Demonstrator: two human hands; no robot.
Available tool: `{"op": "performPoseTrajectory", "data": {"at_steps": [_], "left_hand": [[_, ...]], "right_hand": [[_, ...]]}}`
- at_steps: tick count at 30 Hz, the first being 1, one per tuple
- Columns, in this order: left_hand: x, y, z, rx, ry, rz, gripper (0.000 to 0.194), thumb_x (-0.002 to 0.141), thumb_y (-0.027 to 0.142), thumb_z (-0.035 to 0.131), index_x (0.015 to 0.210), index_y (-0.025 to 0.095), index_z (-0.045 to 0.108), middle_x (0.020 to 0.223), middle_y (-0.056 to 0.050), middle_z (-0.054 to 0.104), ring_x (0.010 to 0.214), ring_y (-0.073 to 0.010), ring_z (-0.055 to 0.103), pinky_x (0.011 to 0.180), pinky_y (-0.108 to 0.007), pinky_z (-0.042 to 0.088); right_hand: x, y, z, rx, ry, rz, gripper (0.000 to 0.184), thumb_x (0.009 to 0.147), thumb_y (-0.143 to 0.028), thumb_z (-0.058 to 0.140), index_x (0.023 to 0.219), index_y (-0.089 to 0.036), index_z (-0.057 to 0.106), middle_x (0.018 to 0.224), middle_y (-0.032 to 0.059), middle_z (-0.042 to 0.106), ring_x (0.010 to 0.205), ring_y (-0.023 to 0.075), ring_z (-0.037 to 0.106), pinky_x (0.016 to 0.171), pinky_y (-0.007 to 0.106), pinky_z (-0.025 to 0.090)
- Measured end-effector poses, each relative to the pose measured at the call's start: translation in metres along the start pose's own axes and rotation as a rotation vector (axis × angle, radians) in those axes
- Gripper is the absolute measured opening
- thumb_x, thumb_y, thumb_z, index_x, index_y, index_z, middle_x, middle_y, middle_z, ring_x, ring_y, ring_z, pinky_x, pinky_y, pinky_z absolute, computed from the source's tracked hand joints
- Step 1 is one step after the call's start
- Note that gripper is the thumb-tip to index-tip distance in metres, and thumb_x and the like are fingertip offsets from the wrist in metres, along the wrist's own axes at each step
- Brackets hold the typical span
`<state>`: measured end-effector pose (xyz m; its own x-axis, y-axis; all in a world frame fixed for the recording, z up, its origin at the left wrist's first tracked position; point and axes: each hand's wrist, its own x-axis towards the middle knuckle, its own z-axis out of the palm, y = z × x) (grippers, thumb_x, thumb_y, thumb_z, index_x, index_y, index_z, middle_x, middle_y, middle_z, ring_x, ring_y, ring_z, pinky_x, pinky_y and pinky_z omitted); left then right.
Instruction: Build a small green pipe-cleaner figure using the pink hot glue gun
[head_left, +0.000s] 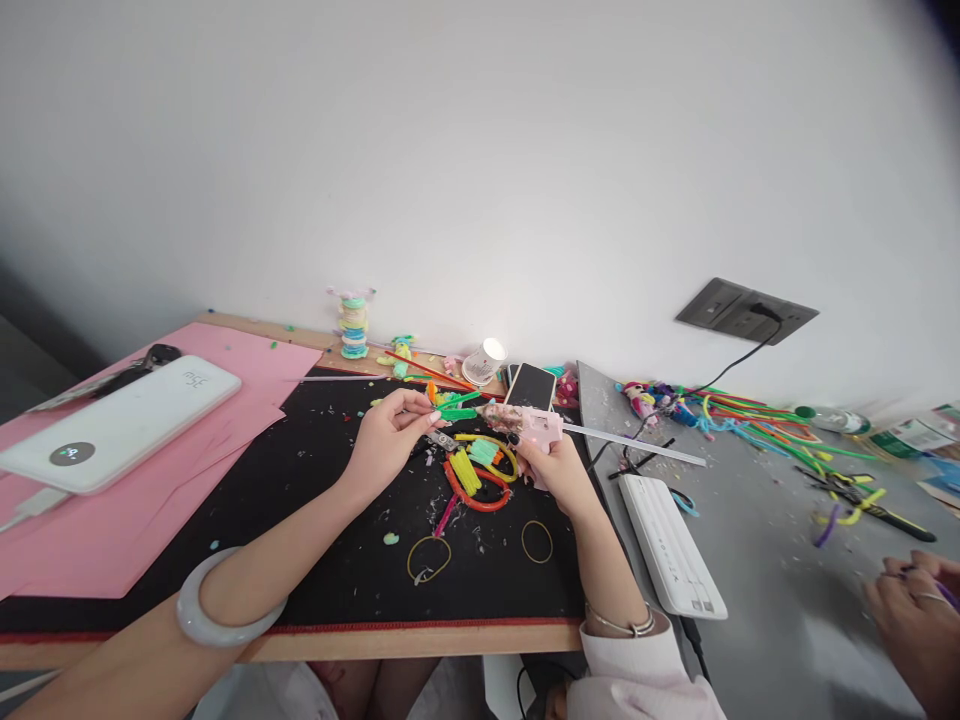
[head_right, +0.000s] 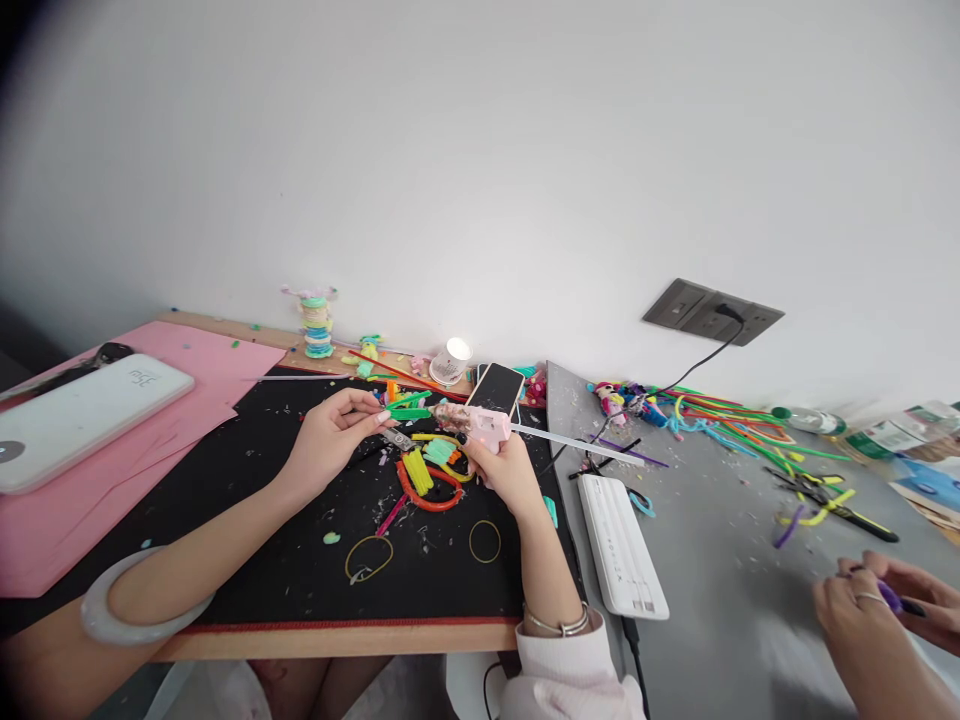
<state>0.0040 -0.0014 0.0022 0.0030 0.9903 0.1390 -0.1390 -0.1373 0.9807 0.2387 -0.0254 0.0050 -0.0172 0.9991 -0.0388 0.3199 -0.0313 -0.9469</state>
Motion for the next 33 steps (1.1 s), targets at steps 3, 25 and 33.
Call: {"op": "performPoseTrajectory", "data": {"at_steps": [3,25,33], "left_hand": [[0.0003,-0.0003,-0.0003,0.005,0.002,0.003,0.022,0.070,0.030,0.070,0.082,0.017,0.056,0.078,0.000,0.061,0.077,-0.0193,0.067,0.076,-0.035,0.054],[0.0001,0.0005,0.0005,-0.031,0.029,-0.010,0.023,0.068,0.029,0.071,0.081,0.017,0.056,0.077,0.000,0.061,0.078,-0.0200,0.068,0.077,-0.035,0.054],[-0.0002,0.0013,0.0013,-0.025,0.046,0.001,0.025,0.067,0.031,0.072,0.080,0.017,0.056,0.076,0.001,0.060,0.078,-0.0192,0.067,0.079,-0.036,0.054]], "right_hand": [[-0.0003,-0.0019,-0.0002,-0.006,-0.008,-0.003,0.033,0.076,-0.043,0.058,0.057,-0.016,0.053,0.046,-0.0019,0.051,0.037,0.0074,0.039,0.036,0.020,0.028],[0.0007,-0.0027,-0.0009,0.010,0.015,-0.008,0.031,0.078,-0.040,0.056,0.058,-0.017,0.052,0.046,-0.0024,0.051,0.038,0.0079,0.038,0.037,0.020,0.028],[-0.0012,-0.0041,-0.0007,0.026,-0.019,-0.013,0.031,0.078,-0.040,0.057,0.059,-0.016,0.054,0.048,-0.0015,0.052,0.039,0.0078,0.040,0.038,0.020,0.029]]}}
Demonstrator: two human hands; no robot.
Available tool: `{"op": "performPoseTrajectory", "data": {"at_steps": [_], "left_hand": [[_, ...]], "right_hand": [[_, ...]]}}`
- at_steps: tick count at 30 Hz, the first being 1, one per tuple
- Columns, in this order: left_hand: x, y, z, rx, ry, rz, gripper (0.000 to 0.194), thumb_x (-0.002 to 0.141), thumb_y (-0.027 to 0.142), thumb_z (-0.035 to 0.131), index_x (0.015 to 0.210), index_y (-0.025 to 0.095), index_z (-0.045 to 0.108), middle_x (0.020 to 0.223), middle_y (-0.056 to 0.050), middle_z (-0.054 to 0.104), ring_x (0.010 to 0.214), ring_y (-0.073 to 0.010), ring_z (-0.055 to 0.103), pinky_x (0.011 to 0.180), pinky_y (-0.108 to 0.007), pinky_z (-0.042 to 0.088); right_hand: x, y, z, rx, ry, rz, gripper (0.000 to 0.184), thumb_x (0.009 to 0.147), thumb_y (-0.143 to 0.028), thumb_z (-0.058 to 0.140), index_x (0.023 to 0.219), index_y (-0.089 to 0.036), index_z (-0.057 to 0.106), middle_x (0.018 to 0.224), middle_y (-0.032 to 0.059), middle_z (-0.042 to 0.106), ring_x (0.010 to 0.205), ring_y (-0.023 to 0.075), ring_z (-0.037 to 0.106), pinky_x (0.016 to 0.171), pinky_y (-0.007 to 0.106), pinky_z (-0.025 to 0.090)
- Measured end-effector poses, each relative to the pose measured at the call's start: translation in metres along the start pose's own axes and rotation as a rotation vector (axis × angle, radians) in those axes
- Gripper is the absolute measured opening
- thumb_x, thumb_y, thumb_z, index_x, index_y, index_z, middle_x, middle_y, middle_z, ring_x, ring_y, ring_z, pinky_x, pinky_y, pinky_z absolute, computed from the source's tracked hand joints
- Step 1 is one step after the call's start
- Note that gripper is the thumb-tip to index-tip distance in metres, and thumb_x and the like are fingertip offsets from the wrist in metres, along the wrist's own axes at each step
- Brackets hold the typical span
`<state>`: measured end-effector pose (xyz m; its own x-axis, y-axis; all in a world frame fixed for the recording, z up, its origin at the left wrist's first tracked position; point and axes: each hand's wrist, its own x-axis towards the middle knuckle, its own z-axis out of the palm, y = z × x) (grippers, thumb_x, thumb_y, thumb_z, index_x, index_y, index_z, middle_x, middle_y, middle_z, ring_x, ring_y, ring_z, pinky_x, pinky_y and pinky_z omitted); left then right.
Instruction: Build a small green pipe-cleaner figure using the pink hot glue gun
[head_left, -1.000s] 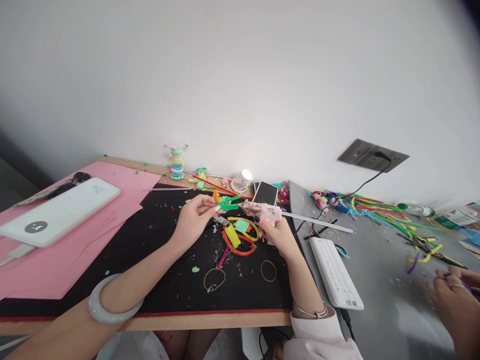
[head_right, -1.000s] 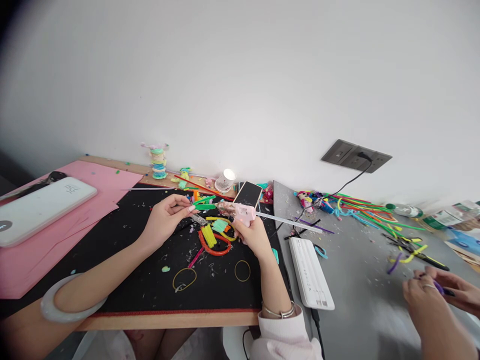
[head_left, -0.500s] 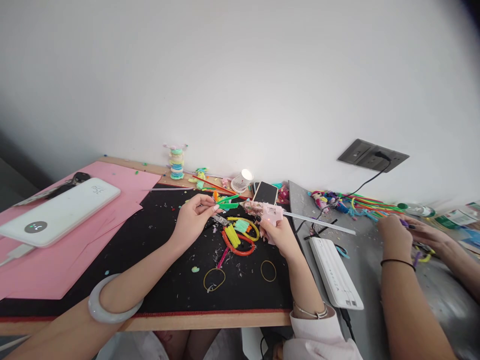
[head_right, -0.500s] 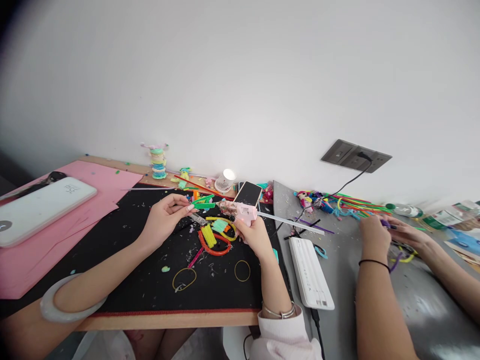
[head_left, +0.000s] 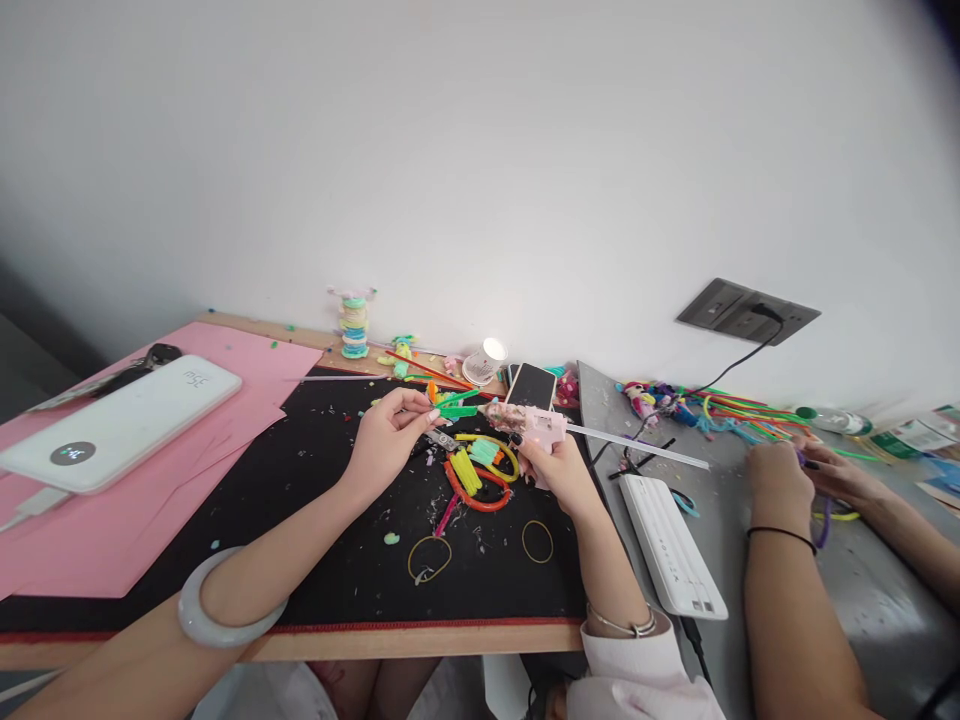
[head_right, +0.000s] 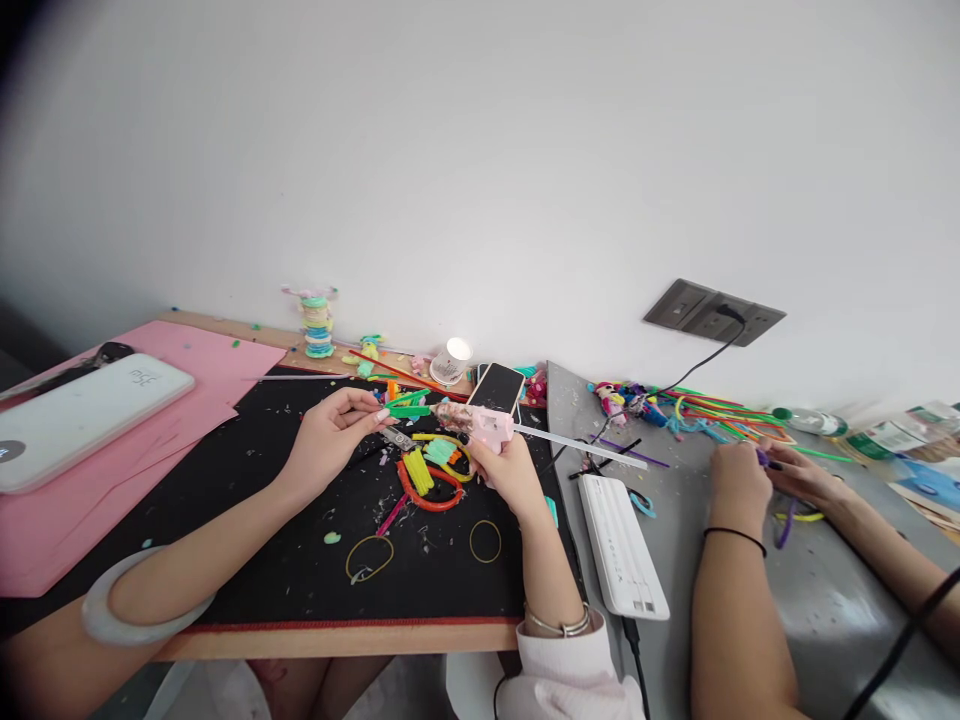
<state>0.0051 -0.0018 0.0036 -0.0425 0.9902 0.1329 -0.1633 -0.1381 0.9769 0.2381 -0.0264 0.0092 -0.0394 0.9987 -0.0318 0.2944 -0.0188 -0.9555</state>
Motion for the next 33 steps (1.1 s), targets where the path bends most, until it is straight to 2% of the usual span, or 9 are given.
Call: {"op": "performPoseTrajectory", "data": {"at_steps": [13,16,22,33], "left_hand": [[-0.001,0.001,0.000,0.011,0.013,-0.002,0.028,0.066,0.034,0.072,0.080,0.017,0.055,0.078,0.000,0.061,0.078,-0.0191,0.067,0.080,-0.036,0.053],[-0.002,0.003,0.001,0.012,0.015,-0.006,0.027,0.066,0.033,0.072,0.080,0.017,0.055,0.077,0.001,0.060,0.078,-0.0190,0.067,0.080,-0.035,0.054],[-0.004,0.010,0.002,0.043,0.021,-0.018,0.026,0.067,0.035,0.071,0.078,0.018,0.054,0.076,0.001,0.058,0.080,-0.0206,0.068,0.079,-0.034,0.053],[-0.006,0.014,0.004,0.102,0.055,-0.018,0.027,0.066,0.037,0.071,0.075,0.019,0.054,0.074,0.000,0.059,0.076,-0.0193,0.066,0.077,-0.033,0.052]], "right_hand": [[0.001,-0.005,0.001,-0.007,0.075,0.038,0.030,0.076,-0.041,0.057,0.061,-0.017,0.051,0.050,-0.0002,0.053,0.040,0.0087,0.039,0.037,0.021,0.029],[0.001,-0.005,0.004,0.006,0.097,0.009,0.029,0.076,-0.040,0.057,0.059,-0.017,0.052,0.050,-0.0002,0.053,0.040,0.0092,0.041,0.038,0.021,0.031],[0.002,0.003,0.010,-0.057,0.167,-0.056,0.031,0.076,-0.038,0.058,0.056,-0.016,0.051,0.045,-0.0016,0.049,0.039,0.0083,0.038,0.037,0.021,0.027],[-0.002,-0.006,0.018,-0.212,0.184,-0.111,0.022,0.076,-0.034,0.056,0.070,-0.014,0.064,0.045,-0.0009,0.051,0.044,0.0119,0.043,0.044,0.023,0.034]]}}
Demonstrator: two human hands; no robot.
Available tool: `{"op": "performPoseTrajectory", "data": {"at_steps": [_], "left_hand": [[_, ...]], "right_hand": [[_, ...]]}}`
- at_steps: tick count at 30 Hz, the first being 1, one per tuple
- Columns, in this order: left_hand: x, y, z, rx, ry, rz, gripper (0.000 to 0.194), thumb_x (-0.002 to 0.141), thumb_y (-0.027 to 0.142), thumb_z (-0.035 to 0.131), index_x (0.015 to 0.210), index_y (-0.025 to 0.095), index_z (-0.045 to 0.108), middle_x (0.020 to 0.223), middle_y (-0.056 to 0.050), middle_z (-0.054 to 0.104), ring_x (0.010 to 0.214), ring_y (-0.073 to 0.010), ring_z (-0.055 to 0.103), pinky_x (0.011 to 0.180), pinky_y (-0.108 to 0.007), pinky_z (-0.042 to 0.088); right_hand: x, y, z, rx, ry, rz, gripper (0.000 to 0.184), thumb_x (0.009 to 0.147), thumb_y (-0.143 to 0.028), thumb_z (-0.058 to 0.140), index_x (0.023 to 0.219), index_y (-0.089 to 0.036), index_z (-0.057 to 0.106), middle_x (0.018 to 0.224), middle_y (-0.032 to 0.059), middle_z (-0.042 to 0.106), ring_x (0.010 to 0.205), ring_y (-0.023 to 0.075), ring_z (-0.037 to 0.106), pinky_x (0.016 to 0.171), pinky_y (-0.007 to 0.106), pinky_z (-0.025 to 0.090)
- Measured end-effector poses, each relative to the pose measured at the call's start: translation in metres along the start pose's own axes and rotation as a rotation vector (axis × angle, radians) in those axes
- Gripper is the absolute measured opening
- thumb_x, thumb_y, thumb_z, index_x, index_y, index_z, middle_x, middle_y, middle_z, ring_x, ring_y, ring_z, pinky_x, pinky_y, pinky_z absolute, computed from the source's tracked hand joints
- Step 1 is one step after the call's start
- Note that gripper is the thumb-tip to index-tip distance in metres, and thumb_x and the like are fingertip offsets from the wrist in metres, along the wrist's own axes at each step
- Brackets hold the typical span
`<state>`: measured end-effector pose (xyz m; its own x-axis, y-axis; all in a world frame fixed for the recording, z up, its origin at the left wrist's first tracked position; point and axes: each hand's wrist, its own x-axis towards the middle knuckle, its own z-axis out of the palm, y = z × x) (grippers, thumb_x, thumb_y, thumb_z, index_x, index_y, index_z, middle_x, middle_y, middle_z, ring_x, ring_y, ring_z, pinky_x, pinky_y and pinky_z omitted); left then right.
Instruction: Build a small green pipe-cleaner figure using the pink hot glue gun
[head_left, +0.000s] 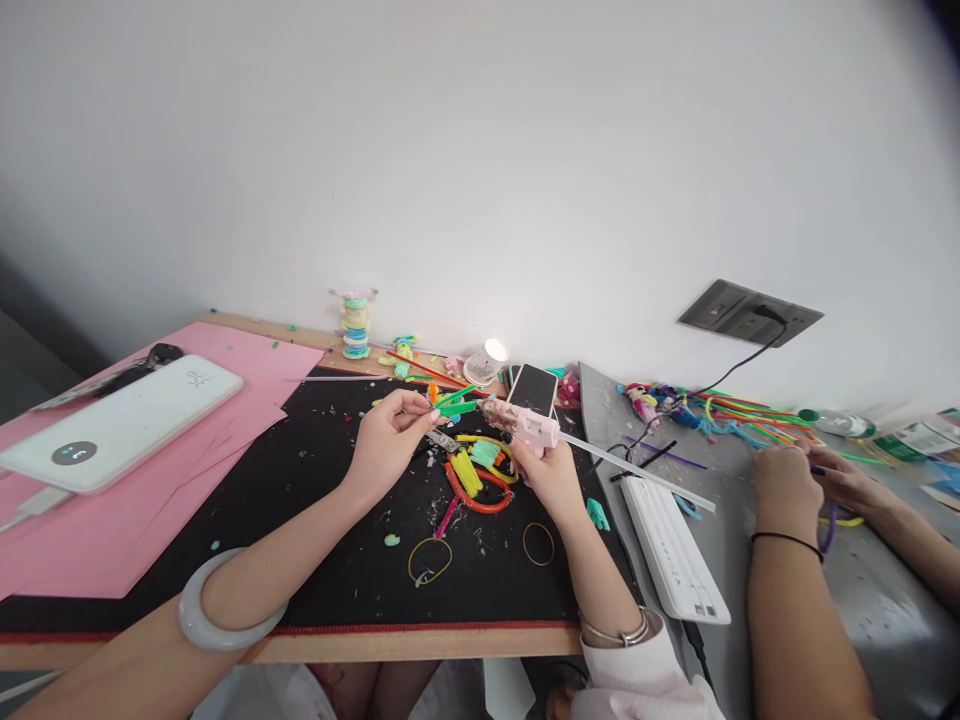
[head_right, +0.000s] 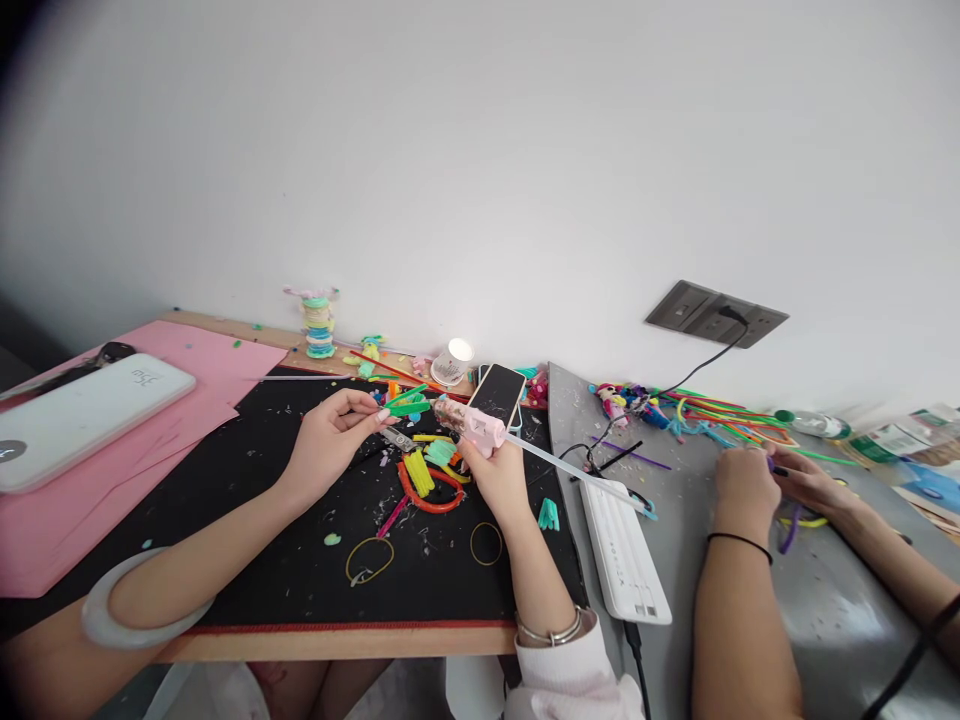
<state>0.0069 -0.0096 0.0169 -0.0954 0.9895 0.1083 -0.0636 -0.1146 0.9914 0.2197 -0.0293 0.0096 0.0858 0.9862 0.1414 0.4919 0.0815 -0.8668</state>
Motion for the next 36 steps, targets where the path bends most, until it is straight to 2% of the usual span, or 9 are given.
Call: {"op": "performPoseTrajectory", "data": {"at_steps": [13,18,26,31,36], "left_hand": [[-0.0005,-0.0018,0.0001,0.004,-0.015,0.011,0.027,0.067,0.038,0.071,0.075,0.019,0.053,0.075,0.000,0.060,0.075,-0.0187,0.066,0.077,-0.032,0.052],[0.0001,-0.0006,0.0010,0.008,-0.016,0.007,0.028,0.066,0.039,0.070,0.075,0.018,0.053,0.074,0.000,0.060,0.076,-0.0191,0.067,0.077,-0.033,0.052],[0.0004,-0.0020,0.0009,-0.003,-0.019,0.010,0.025,0.067,0.036,0.070,0.074,0.019,0.053,0.073,0.001,0.058,0.075,-0.0186,0.066,0.075,-0.031,0.052],[0.0001,-0.0026,0.0008,-0.001,-0.013,0.016,0.024,0.068,0.034,0.070,0.074,0.018,0.053,0.074,0.001,0.058,0.073,-0.0172,0.066,0.076,-0.031,0.052],[-0.0001,-0.0032,0.0003,0.000,-0.013,0.021,0.024,0.068,0.035,0.070,0.075,0.018,0.053,0.074,0.001,0.058,0.076,-0.0181,0.066,0.078,-0.032,0.053]], "right_hand": [[-0.0012,0.0005,0.0038,-0.025,0.025,-0.018,0.027,0.076,-0.036,0.056,0.084,-0.013,0.068,0.051,0.0005,0.055,0.048,0.0134,0.045,0.047,0.023,0.036],[-0.0022,-0.0002,0.0049,-0.018,-0.004,-0.024,0.030,0.076,-0.036,0.056,0.091,-0.014,0.068,0.058,0.0007,0.057,0.050,0.0126,0.044,0.047,0.022,0.035],[-0.0023,-0.0018,0.0038,-0.016,0.046,-0.007,0.027,0.076,-0.035,0.056,0.087,-0.013,0.067,0.054,0.0011,0.057,0.049,0.0130,0.045,0.046,0.023,0.034],[-0.0018,-0.0013,0.0049,-0.051,0.041,-0.026,0.026,0.076,-0.037,0.057,0.080,-0.013,0.067,0.056,0.0020,0.058,0.052,0.0146,0.048,0.048,0.023,0.035],[-0.0029,-0.0040,0.0069,-0.070,0.020,-0.029,0.025,0.076,-0.035,0.056,0.080,-0.013,0.068,0.059,0.0025,0.061,0.054,0.0153,0.052,0.052,0.024,0.039]]}}
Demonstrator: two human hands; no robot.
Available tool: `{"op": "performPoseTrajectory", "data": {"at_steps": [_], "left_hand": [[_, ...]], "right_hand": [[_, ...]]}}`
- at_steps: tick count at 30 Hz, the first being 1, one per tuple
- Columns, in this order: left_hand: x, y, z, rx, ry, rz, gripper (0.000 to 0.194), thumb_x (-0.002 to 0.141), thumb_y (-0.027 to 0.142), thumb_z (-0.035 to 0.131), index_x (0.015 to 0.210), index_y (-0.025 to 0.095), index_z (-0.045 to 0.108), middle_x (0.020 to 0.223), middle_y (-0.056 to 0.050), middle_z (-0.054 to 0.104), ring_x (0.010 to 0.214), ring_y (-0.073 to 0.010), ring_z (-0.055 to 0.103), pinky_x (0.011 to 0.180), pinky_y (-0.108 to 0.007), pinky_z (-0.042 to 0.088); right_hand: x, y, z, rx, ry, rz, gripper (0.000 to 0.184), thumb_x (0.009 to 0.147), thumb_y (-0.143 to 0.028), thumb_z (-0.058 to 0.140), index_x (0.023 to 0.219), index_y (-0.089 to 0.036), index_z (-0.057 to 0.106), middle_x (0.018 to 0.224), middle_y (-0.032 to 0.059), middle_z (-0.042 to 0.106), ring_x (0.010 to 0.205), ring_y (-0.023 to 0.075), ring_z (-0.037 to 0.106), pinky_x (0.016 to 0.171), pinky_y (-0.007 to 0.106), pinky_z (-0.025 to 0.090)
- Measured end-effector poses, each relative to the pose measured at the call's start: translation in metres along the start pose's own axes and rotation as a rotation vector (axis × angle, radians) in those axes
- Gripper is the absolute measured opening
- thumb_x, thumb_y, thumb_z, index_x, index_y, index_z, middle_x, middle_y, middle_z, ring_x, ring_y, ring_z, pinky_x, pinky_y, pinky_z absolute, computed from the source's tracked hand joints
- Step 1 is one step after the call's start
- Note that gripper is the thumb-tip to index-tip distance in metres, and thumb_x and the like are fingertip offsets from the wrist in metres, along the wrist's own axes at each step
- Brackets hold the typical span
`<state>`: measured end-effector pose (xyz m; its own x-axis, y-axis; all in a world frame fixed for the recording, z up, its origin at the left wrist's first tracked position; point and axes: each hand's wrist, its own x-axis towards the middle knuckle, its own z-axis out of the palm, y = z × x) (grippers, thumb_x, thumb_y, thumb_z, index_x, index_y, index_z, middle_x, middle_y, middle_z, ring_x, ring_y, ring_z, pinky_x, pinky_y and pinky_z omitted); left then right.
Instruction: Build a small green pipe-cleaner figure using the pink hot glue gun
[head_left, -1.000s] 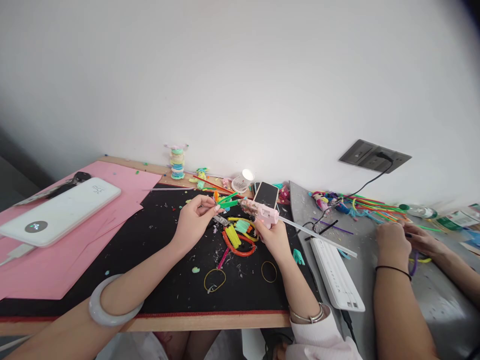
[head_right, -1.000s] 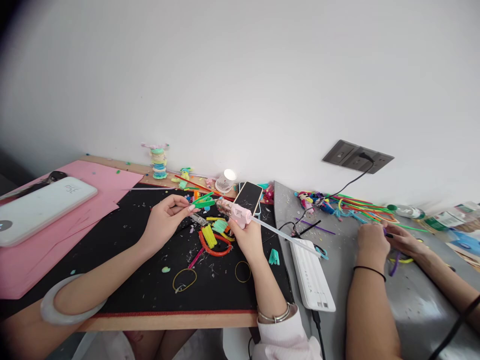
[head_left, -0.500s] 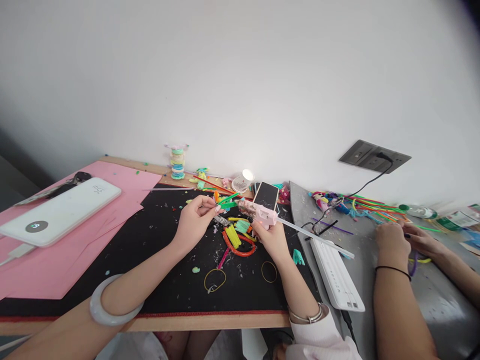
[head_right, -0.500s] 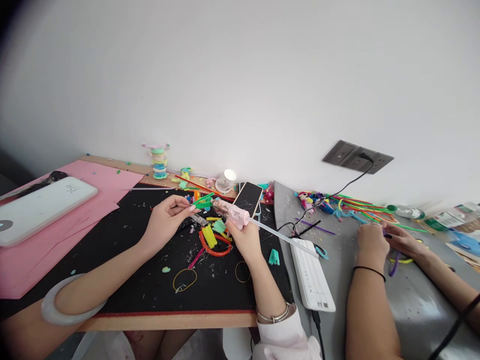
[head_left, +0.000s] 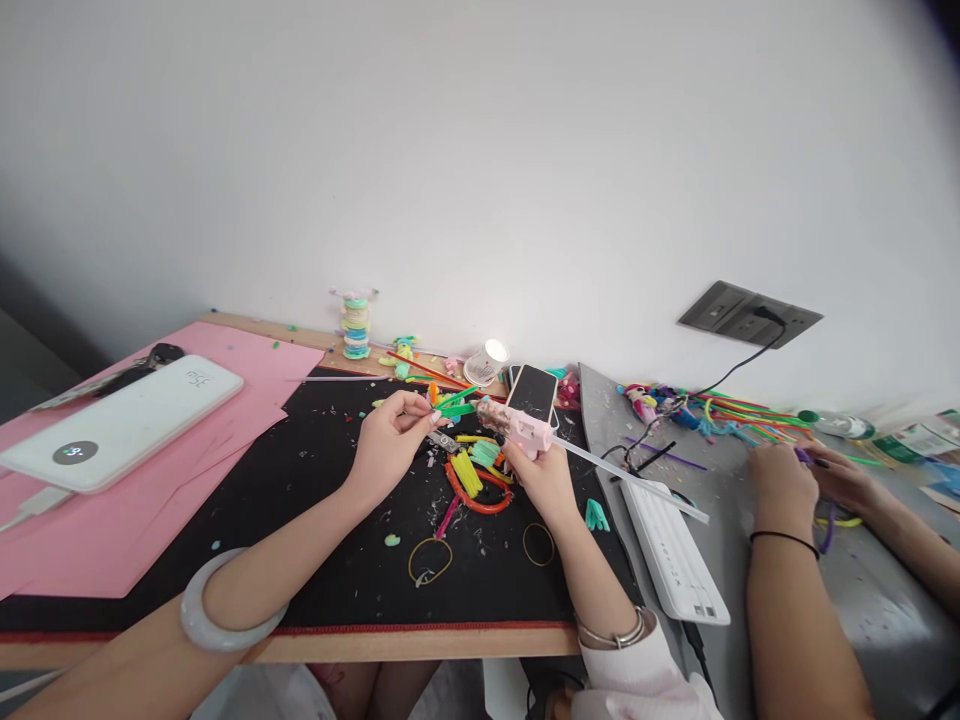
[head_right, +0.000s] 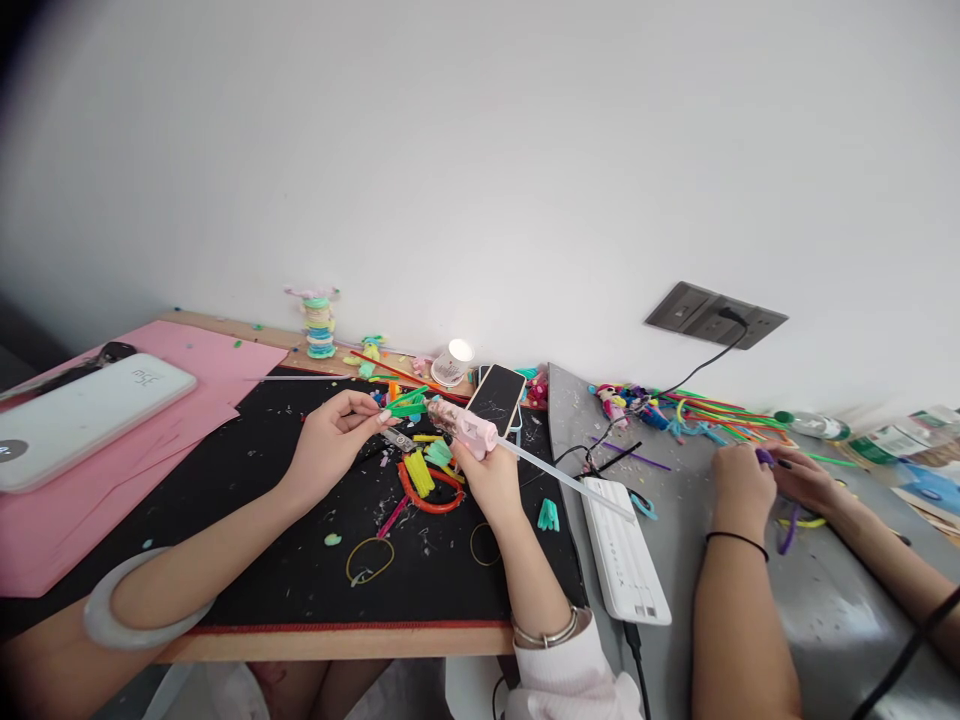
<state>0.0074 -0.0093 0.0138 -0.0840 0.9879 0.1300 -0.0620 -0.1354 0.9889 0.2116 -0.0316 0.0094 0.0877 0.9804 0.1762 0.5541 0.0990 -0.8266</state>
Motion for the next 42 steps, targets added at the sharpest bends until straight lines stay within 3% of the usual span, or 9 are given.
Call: {"op": "performPoseTrajectory", "data": {"at_steps": [6,13,23,29,36,42], "left_hand": [[0.000,-0.002,0.000,0.010,-0.002,0.002,0.023,0.068,0.032,0.070,0.074,0.018,0.053,0.074,0.001,0.059,0.075,-0.0172,0.066,0.078,-0.031,0.053],[0.000,-0.004,0.001,0.019,-0.012,0.018,0.022,0.069,0.030,0.070,0.074,0.017,0.053,0.073,0.002,0.057,0.074,-0.0160,0.066,0.076,-0.029,0.053],[0.001,-0.008,0.001,0.055,-0.021,0.041,0.021,0.070,0.031,0.068,0.076,0.017,0.053,0.074,0.001,0.059,0.076,-0.0177,0.066,0.074,-0.031,0.052],[0.000,-0.009,0.003,0.067,-0.028,0.052,0.021,0.070,0.031,0.068,0.077,0.017,0.054,0.075,0.000,0.059,0.076,-0.0167,0.065,0.075,-0.031,0.052],[0.001,-0.007,0.002,0.042,-0.021,0.036,0.023,0.069,0.032,0.068,0.076,0.017,0.053,0.074,0.001,0.059,0.076,-0.0174,0.067,0.074,-0.030,0.053],[0.001,-0.003,0.002,0.048,-0.007,0.016,0.023,0.068,0.032,0.070,0.074,0.017,0.053,0.072,0.001,0.058,0.072,-0.0164,0.066,0.073,-0.028,0.053]], "right_hand": [[-0.002,-0.006,0.003,0.073,-0.050,-0.087,0.038,0.078,-0.031,0.055,0.110,-0.014,0.065,0.088,0.0072,0.070,0.073,0.0202,0.062,0.063,0.027,0.047],[-0.004,-0.011,0.006,0.130,-0.070,-0.159,0.036,0.080,-0.027,0.054,0.114,-0.018,0.064,0.106,0.0066,0.069,0.094,0.0242,0.064,0.081,0.035,0.051],[-0.005,-0.014,0.007,0.045,-0.093,-0.190,0.037,0.080,-0.026,0.054,0.116,-0.020,0.064,0.112,0.0058,0.067,0.100,0.0250,0.063,0.088,0.036,0.049],[-0.006,-0.015,0.008,0.053,-0.123,-0.192,0.037,0.080,-0.026,0.054,0.115,-0.020,0.064,0.102,0.0050,0.070,0.088,0.0224,0.066,0.081,0.034,0.051],[-0.006,-0.016,0.007,0.091,-0.112,-0.181,0.038,0.081,-0.026,0.054,0.118,-0.020,0.062,0.116,0.0055,0.065,0.106,0.0255,0.060,0.092,0.038,0.047],[-0.005,-0.012,0.006,0.094,-0.093,-0.170,0.037,0.080,-0.026,0.055,0.116,-0.018,0.063,0.112,0.0072,0.067,0.102,0.0252,0.062,0.090,0.038,0.047]]}}
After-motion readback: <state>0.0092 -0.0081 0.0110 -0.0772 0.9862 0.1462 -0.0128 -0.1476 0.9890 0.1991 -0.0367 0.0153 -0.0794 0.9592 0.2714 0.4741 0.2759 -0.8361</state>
